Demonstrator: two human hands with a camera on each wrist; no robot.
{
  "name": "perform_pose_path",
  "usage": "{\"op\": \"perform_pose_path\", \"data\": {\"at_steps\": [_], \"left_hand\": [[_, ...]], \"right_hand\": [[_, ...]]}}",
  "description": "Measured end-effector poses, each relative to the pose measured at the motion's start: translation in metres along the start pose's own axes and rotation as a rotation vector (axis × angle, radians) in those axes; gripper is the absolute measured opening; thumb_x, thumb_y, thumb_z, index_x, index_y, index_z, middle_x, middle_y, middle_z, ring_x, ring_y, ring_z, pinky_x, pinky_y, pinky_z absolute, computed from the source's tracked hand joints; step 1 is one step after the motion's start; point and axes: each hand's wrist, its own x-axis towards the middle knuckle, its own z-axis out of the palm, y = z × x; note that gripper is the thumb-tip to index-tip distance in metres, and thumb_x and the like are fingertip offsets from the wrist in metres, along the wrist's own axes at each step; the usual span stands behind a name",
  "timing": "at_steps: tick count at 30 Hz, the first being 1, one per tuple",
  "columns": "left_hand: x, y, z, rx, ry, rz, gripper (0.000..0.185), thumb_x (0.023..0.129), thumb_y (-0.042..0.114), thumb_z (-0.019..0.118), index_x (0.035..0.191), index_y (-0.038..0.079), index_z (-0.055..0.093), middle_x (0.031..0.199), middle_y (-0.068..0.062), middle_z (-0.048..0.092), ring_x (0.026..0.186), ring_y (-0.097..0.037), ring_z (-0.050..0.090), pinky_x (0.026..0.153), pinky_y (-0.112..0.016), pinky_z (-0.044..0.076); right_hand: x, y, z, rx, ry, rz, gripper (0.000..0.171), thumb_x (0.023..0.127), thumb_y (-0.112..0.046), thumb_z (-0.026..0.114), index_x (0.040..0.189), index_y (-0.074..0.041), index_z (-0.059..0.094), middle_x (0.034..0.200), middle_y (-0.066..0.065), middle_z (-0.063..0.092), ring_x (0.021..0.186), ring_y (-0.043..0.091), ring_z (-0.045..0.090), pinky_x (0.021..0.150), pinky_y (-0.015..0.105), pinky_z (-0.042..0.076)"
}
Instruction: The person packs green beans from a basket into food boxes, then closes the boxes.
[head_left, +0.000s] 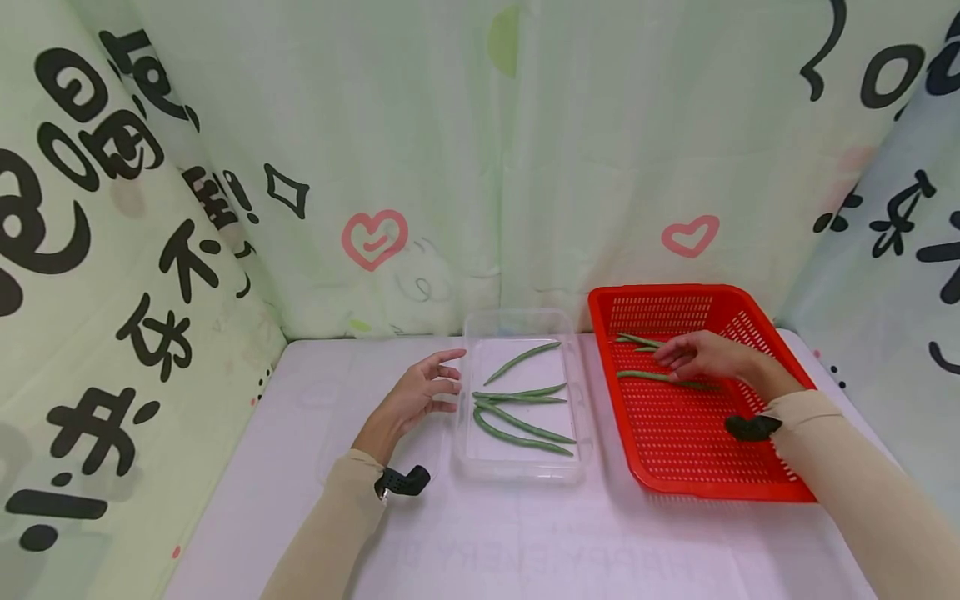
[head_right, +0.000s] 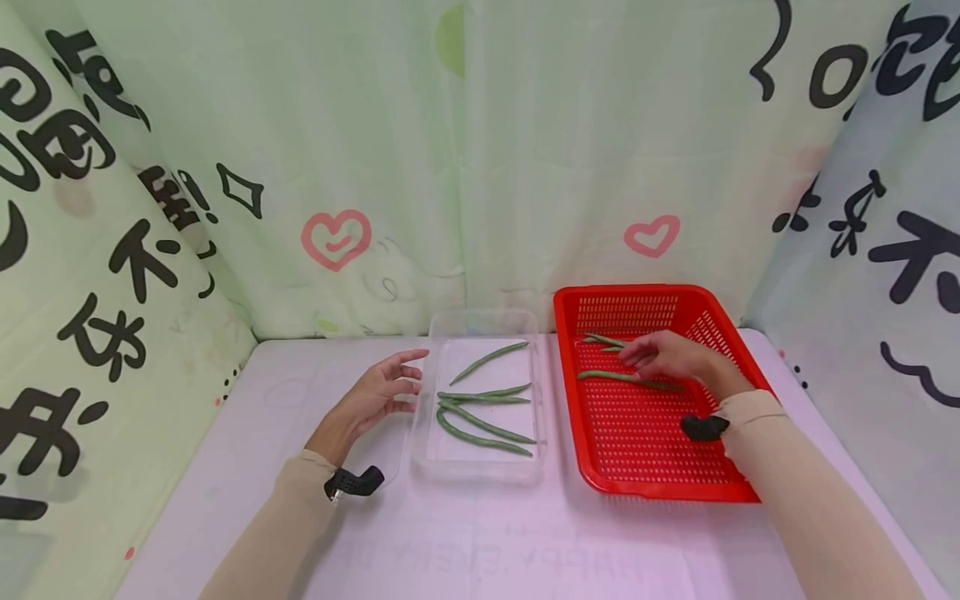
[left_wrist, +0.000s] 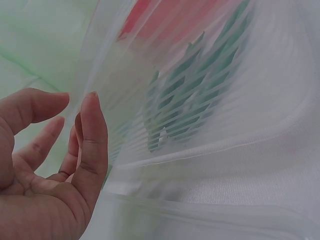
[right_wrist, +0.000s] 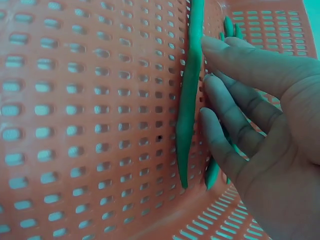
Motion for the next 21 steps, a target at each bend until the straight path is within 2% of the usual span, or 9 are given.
{"op": "perform_pose_path", "data": {"at_steps": [10,15,21], "left_hand": [[0.000,0.002,-0.001,-0.006,-0.017,0.009,0.065,0.092,-0.003,0.064,0.152,0.017,0.049,0.111,-0.007,0.054,0.090,-0.018,0.061,0.071,-0.032,0.060],[0.000,0.002,-0.001,-0.004,-0.018,0.004,0.065,0.092,-0.002,0.064,0.152,0.016,0.048,0.112,-0.008,0.054,0.090,-0.018,0.061,0.072,-0.032,0.060],[-0.001,0.000,-0.001,-0.009,-0.023,0.004,0.064,0.092,-0.003,0.064,0.151,0.016,0.049,0.111,-0.008,0.053,0.090,-0.018,0.060,0.071,-0.032,0.060]], "right_hand": [[-0.004,-0.003,-0.003,-0.062,-0.066,0.037,0.031,0.092,-0.003,0.070,0.121,0.007,0.065,0.099,0.013,0.065,0.090,0.024,0.057,0.077,0.023,0.055],[-0.007,-0.003,-0.003,-0.132,-0.068,0.014,0.028,0.092,-0.007,0.071,0.118,0.002,0.070,0.099,0.012,0.067,0.090,0.023,0.058,0.078,0.026,0.055],[-0.010,-0.002,-0.001,-0.169,-0.057,0.049,0.031,0.092,-0.014,0.073,0.121,-0.003,0.072,0.099,0.008,0.070,0.092,0.022,0.059,0.080,0.031,0.054]]}}
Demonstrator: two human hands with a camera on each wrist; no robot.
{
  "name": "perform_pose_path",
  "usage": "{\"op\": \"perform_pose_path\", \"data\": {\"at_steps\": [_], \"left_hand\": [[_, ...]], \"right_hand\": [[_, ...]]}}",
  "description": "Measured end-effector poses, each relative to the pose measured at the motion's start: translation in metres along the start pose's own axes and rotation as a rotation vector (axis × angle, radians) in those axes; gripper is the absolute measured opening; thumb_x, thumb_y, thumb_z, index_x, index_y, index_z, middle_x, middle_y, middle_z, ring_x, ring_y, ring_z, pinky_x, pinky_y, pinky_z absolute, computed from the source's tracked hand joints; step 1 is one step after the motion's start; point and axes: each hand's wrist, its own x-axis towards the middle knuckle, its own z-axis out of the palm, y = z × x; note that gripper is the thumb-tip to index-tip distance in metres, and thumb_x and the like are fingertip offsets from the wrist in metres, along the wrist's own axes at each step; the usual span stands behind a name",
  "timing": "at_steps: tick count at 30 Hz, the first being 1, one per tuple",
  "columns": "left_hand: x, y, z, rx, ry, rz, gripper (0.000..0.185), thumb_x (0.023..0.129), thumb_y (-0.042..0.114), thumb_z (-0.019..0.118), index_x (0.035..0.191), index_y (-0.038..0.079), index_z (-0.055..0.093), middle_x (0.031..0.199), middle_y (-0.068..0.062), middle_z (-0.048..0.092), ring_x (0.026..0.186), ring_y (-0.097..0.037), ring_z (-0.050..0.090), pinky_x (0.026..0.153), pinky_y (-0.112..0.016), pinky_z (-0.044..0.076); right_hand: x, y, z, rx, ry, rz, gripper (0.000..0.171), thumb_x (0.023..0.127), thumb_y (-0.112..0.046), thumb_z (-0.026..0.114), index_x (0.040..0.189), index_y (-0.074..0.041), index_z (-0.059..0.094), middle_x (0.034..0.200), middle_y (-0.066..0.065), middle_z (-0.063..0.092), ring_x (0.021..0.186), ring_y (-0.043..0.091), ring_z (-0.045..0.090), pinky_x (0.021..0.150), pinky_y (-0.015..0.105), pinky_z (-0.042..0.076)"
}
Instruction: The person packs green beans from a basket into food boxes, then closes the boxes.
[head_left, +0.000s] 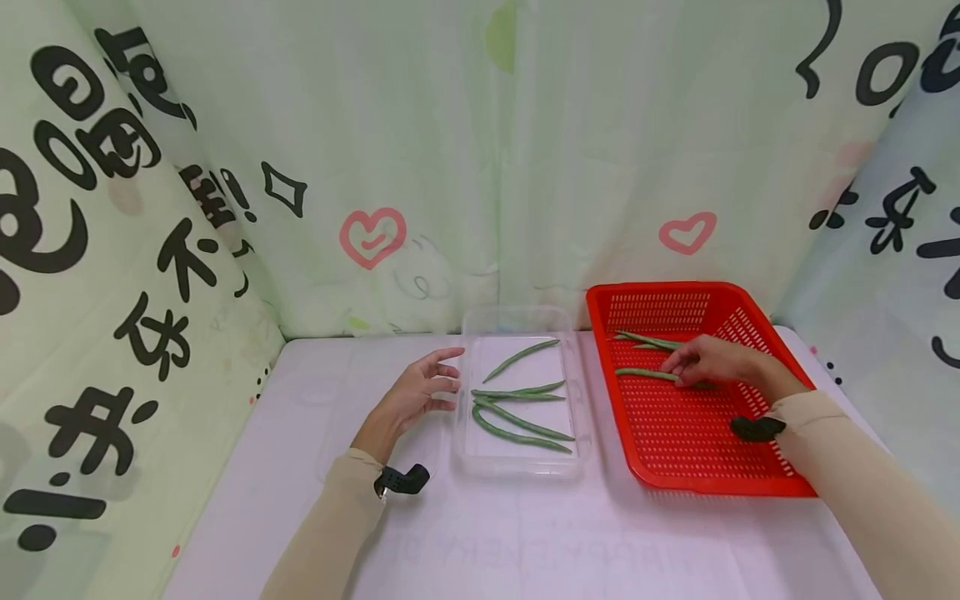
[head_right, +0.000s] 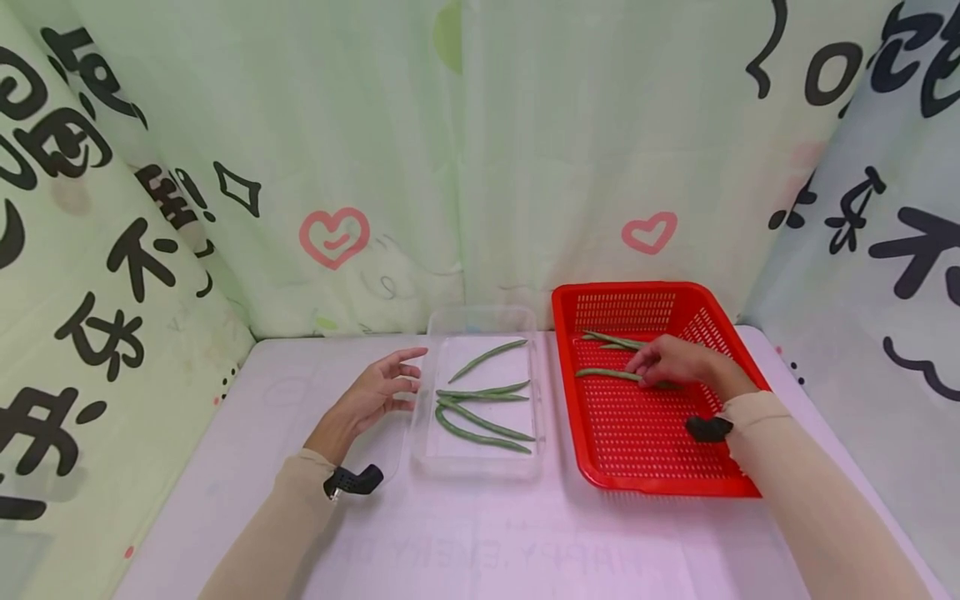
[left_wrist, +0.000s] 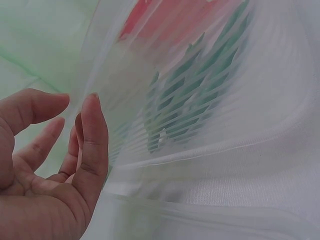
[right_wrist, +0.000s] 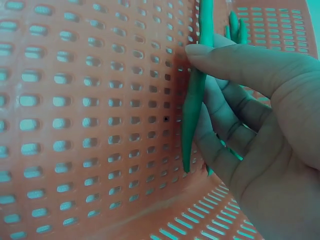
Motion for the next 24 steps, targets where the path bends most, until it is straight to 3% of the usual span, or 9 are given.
{"op": "perform_pose_path", "data": {"at_steps": [11,24], "left_hand": [[0.000,-0.001,0.001,0.014,0.014,-0.006,0.063,0.092,-0.001,0.066,0.150,0.018,0.051,0.111,-0.008,0.054,0.092,-0.020,0.061,0.072,-0.031,0.060],[-0.001,0.001,0.001,0.016,0.011,0.003,0.061,0.092,-0.002,0.065,0.149,0.019,0.053,0.111,-0.008,0.054,0.092,-0.019,0.061,0.071,-0.031,0.061]], "right_hand": [[-0.010,-0.008,-0.001,0.045,-0.049,-0.027,0.029,0.092,-0.011,0.073,0.119,0.001,0.071,0.100,0.012,0.071,0.091,0.025,0.060,0.079,0.032,0.056],[-0.022,-0.014,-0.007,0.094,0.010,-0.057,0.035,0.093,-0.014,0.072,0.123,0.002,0.069,0.106,0.019,0.070,0.094,0.030,0.061,0.079,0.034,0.058]]}}
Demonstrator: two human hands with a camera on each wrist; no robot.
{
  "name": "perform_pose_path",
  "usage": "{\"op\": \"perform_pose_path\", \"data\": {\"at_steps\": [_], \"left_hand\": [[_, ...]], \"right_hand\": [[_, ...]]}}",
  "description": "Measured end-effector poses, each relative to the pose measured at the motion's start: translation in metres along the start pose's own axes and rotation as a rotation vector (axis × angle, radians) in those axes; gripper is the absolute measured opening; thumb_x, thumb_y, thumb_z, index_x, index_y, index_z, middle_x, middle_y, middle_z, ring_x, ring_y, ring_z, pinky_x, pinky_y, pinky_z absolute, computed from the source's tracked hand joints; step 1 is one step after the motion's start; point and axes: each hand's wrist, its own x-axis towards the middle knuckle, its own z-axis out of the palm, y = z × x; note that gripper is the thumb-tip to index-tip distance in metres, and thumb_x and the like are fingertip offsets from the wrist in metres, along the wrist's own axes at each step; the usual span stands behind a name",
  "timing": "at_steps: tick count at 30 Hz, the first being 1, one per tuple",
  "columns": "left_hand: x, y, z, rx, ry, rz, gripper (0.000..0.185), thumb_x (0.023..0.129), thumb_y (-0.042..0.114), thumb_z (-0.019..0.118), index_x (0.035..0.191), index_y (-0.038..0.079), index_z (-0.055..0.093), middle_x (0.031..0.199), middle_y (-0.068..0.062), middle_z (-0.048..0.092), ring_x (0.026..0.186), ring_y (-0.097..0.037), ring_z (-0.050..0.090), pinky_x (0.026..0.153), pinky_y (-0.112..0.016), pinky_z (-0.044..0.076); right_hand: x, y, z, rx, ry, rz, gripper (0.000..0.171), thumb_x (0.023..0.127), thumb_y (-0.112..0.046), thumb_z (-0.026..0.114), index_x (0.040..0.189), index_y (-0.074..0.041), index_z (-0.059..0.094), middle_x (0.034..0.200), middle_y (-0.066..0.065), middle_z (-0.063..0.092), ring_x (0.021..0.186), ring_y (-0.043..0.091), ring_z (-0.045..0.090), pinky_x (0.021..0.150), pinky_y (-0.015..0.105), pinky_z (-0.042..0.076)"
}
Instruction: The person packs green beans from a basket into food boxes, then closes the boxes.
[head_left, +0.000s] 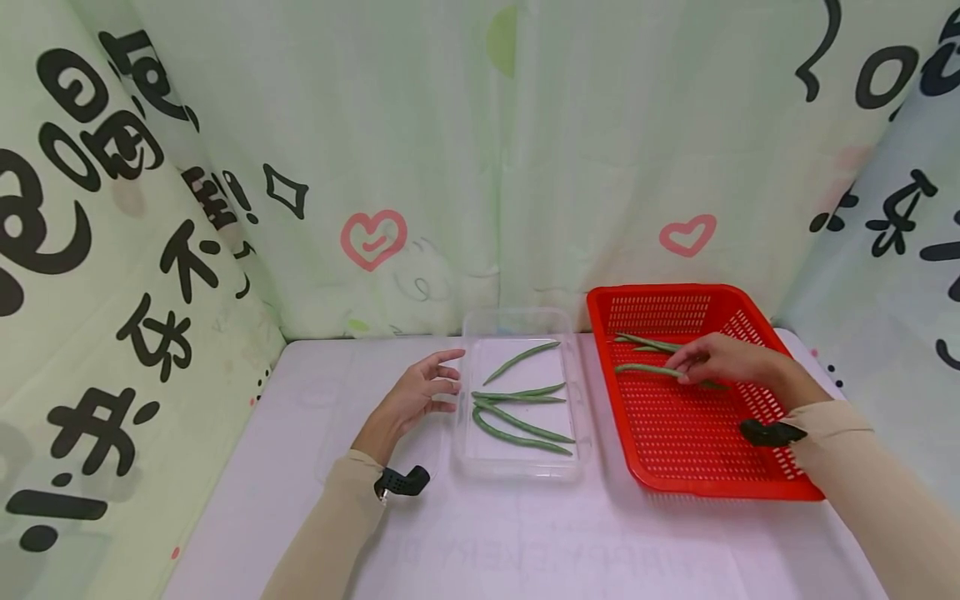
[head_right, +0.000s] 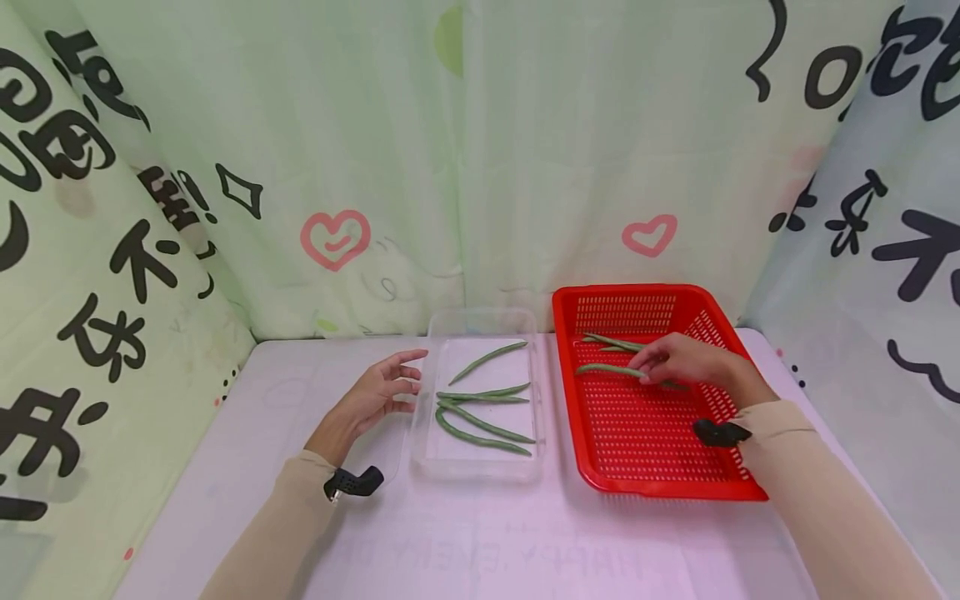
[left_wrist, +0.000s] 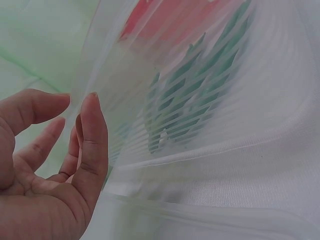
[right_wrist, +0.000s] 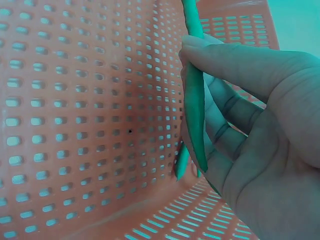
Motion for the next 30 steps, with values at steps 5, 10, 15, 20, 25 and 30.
{"op": "perform_pose_path", "data": {"at_steps": [5,10,15,20,25,30], "left_hand": [[0.000,-0.001,0.000,-0.007,0.003,-0.004,0.060,0.092,-0.001,0.065,0.147,0.021,0.055,0.112,-0.008,0.054,0.093,-0.021,0.061,0.072,-0.032,0.061],[0.001,-0.003,-0.002,-0.008,-0.003,0.006,0.061,0.092,0.000,0.066,0.149,0.018,0.052,0.111,-0.007,0.054,0.091,-0.019,0.061,0.071,-0.031,0.061],[0.002,-0.002,-0.002,-0.015,-0.011,0.007,0.063,0.092,-0.002,0.065,0.150,0.017,0.051,0.110,-0.007,0.054,0.090,-0.017,0.061,0.070,-0.031,0.060],[0.002,-0.001,-0.002,-0.015,-0.014,0.004,0.063,0.092,-0.002,0.064,0.150,0.018,0.051,0.111,-0.008,0.054,0.091,-0.017,0.061,0.071,-0.031,0.061],[0.001,0.000,-0.002,-0.022,-0.013,0.005,0.063,0.092,-0.003,0.064,0.151,0.017,0.050,0.110,-0.007,0.054,0.090,-0.017,0.061,0.070,-0.031,0.061],[0.001,0.000,-0.002,-0.024,-0.010,0.005,0.062,0.092,-0.003,0.064,0.148,0.019,0.053,0.109,-0.007,0.054,0.090,-0.017,0.061,0.070,-0.031,0.061]], "right_hand": [[-0.005,-0.001,-0.003,0.010,0.028,0.031,0.039,0.092,-0.017,0.074,0.127,0.001,0.068,0.112,0.019,0.068,0.099,0.030,0.060,0.080,0.037,0.058],[-0.007,-0.002,-0.009,0.074,0.047,0.018,0.043,0.093,-0.017,0.073,0.130,0.002,0.064,0.117,0.024,0.064,0.103,0.034,0.058,0.083,0.039,0.058],[-0.010,-0.007,-0.013,0.113,0.084,0.029,0.047,0.094,-0.021,0.073,0.134,0.000,0.061,0.121,0.023,0.065,0.106,0.035,0.061,0.088,0.043,0.058],[-0.013,-0.017,-0.017,0.130,0.106,0.018,0.046,0.095,-0.023,0.071,0.134,-0.001,0.061,0.120,0.019,0.067,0.108,0.034,0.060,0.088,0.041,0.057],[-0.013,-0.028,-0.020,0.169,0.107,-0.008,0.046,0.095,-0.023,0.071,0.135,-0.002,0.061,0.116,0.009,0.069,0.104,0.026,0.063,0.085,0.037,0.059],[-0.010,-0.043,-0.020,0.192,0.093,-0.039,0.042,0.097,-0.020,0.070,0.133,-0.003,0.061,0.112,0.008,0.071,0.097,0.024,0.067,0.082,0.038,0.061]]}}
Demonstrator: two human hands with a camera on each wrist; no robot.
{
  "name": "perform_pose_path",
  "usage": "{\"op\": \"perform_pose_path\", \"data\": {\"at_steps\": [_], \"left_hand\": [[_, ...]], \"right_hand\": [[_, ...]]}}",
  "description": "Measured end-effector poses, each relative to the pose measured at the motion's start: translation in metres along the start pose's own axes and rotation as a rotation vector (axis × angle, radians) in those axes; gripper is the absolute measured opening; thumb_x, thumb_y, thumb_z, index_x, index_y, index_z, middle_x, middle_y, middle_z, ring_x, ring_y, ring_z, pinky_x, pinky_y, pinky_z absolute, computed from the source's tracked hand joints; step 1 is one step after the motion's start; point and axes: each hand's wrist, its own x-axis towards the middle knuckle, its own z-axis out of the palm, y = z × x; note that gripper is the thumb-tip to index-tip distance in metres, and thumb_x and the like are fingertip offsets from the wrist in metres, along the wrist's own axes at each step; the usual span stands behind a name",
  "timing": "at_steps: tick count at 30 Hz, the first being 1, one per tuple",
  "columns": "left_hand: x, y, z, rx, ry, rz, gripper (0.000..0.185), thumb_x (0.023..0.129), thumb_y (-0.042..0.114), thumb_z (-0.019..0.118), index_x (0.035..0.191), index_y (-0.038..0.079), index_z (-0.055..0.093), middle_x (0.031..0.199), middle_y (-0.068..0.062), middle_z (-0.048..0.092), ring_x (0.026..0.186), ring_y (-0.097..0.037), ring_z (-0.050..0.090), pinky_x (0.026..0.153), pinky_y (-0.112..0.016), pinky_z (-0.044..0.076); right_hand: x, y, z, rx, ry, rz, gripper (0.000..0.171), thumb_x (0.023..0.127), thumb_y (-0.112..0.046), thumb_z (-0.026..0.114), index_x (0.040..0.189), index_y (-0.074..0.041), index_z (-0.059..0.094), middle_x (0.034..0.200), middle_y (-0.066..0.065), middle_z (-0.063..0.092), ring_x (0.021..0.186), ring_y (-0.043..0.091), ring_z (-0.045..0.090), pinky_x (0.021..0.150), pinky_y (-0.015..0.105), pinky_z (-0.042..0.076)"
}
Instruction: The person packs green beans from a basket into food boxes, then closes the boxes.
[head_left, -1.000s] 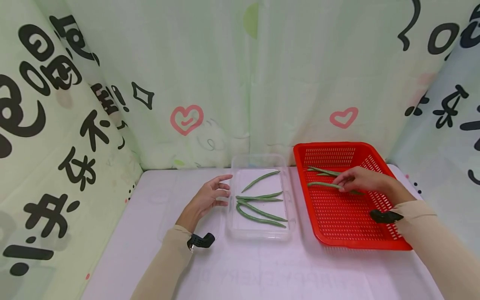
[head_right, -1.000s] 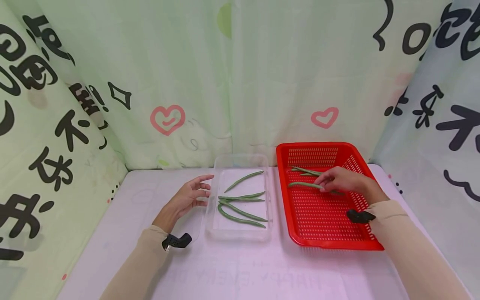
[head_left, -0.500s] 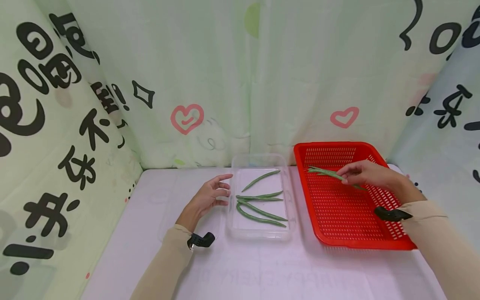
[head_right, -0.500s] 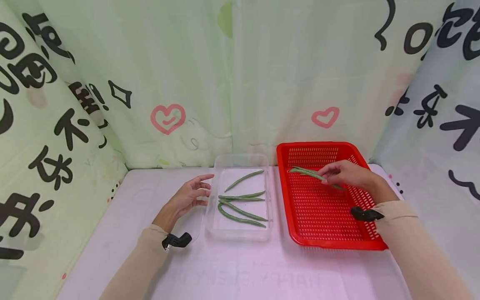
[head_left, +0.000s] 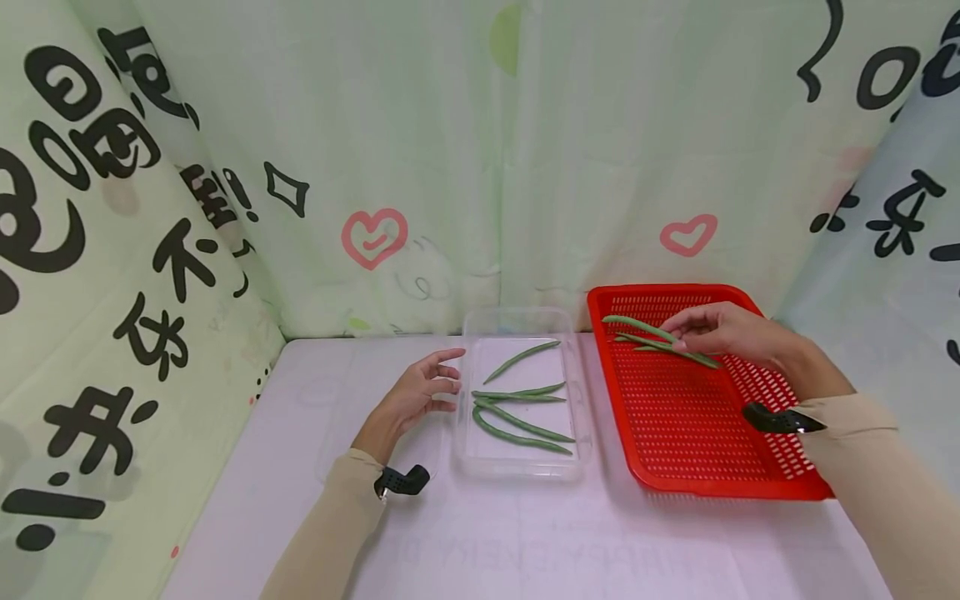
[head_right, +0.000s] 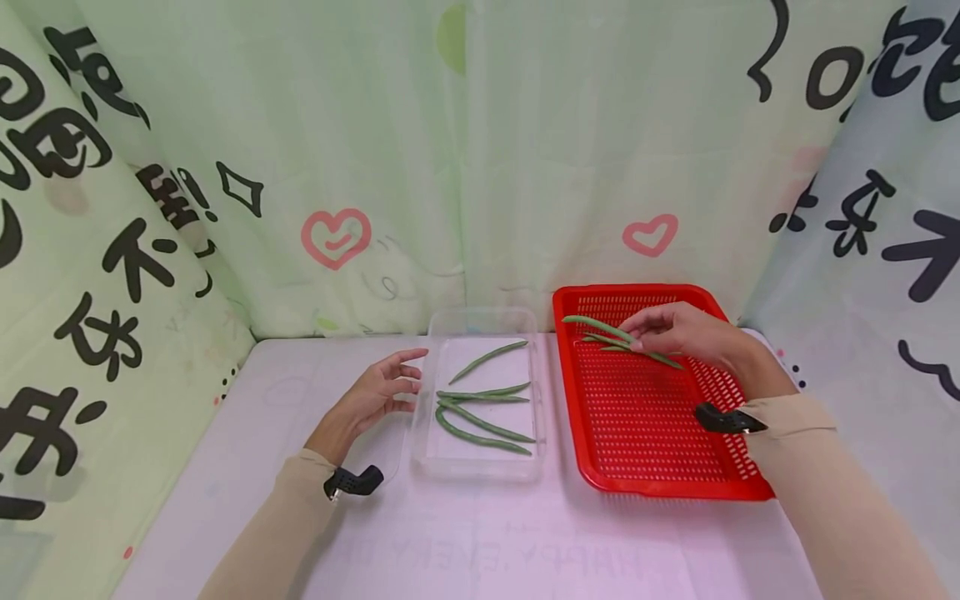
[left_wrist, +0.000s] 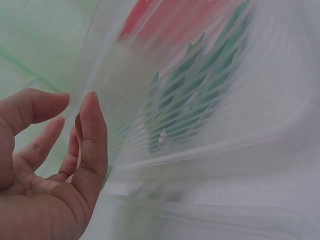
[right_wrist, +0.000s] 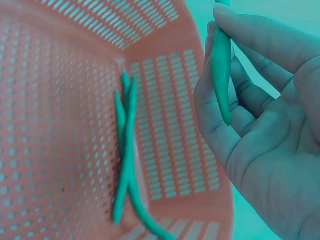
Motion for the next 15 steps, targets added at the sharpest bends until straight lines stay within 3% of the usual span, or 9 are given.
{"op": "perform_pose_path", "data": {"at_steps": [8,15], "left_hand": [[0.001,-0.001,0.000,0.011,0.004,0.000,0.063,0.092,-0.003,0.064,0.150,0.017,0.051,0.110,-0.007,0.054,0.091,-0.018,0.061,0.070,-0.031,0.061],[0.003,-0.002,0.000,0.021,0.006,-0.005,0.064,0.092,-0.002,0.066,0.151,0.015,0.049,0.111,-0.008,0.054,0.091,-0.019,0.061,0.071,-0.031,0.061]], "right_hand": [[0.007,-0.029,0.011,-0.047,-0.001,-0.070,0.038,0.093,-0.019,0.074,0.127,-0.004,0.066,0.108,0.009,0.071,0.094,0.024,0.067,0.078,0.035,0.061],[0.019,-0.042,0.022,-0.051,-0.047,-0.183,0.034,0.093,-0.012,0.074,0.124,-0.001,0.067,0.106,0.012,0.072,0.089,0.024,0.066,0.076,0.031,0.060]]}}
